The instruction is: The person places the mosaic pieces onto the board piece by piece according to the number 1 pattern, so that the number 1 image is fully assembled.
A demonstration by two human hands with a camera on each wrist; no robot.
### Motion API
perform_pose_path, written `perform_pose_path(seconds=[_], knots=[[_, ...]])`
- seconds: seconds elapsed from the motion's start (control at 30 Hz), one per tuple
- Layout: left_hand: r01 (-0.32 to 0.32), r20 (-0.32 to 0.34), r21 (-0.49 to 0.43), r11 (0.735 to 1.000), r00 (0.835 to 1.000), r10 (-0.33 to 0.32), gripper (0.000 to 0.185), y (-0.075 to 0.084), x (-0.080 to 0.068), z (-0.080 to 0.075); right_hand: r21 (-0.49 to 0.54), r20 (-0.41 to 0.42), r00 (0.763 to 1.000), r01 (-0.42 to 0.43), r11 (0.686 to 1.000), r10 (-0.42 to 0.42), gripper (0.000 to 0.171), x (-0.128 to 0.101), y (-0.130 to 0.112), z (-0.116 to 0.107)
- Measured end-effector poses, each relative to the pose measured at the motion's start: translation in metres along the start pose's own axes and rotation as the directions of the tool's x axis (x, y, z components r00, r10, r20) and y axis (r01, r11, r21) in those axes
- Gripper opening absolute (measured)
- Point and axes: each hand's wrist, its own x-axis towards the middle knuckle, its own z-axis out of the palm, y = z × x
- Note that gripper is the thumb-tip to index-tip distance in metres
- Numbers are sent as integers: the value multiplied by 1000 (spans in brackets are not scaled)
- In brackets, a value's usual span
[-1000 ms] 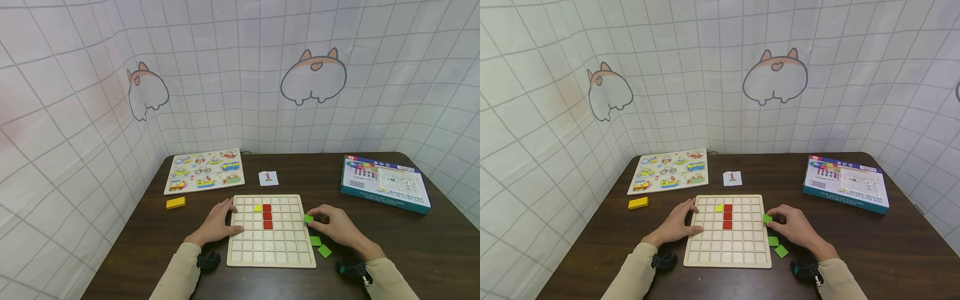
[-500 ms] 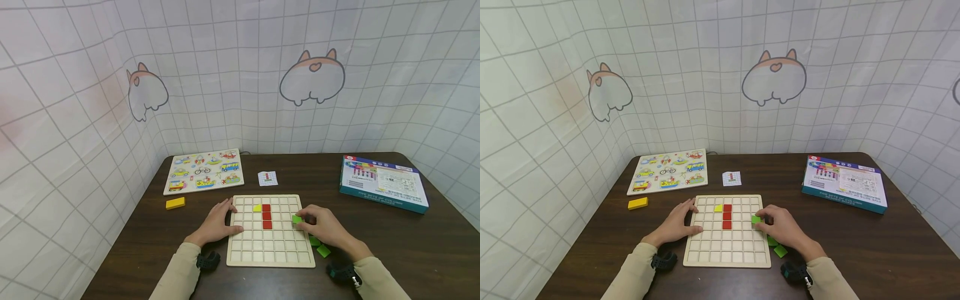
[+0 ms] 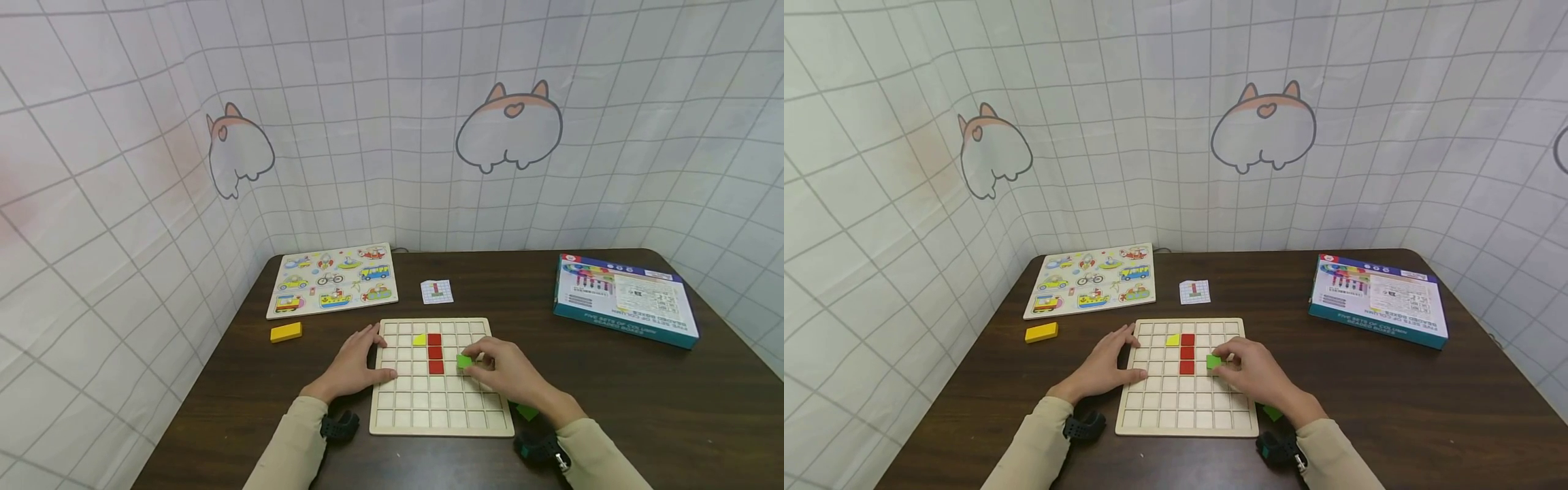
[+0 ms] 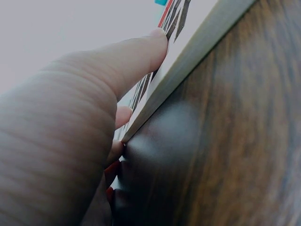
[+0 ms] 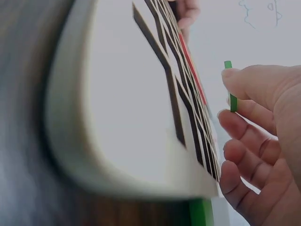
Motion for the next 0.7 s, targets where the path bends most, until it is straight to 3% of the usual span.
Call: perform_pose_path(seconds=[0.7], knots=[[-1, -5, 7, 1000, 1000, 1, 53, 1, 0, 0, 11, 24, 998, 56, 998, -56, 20, 12, -17, 29]])
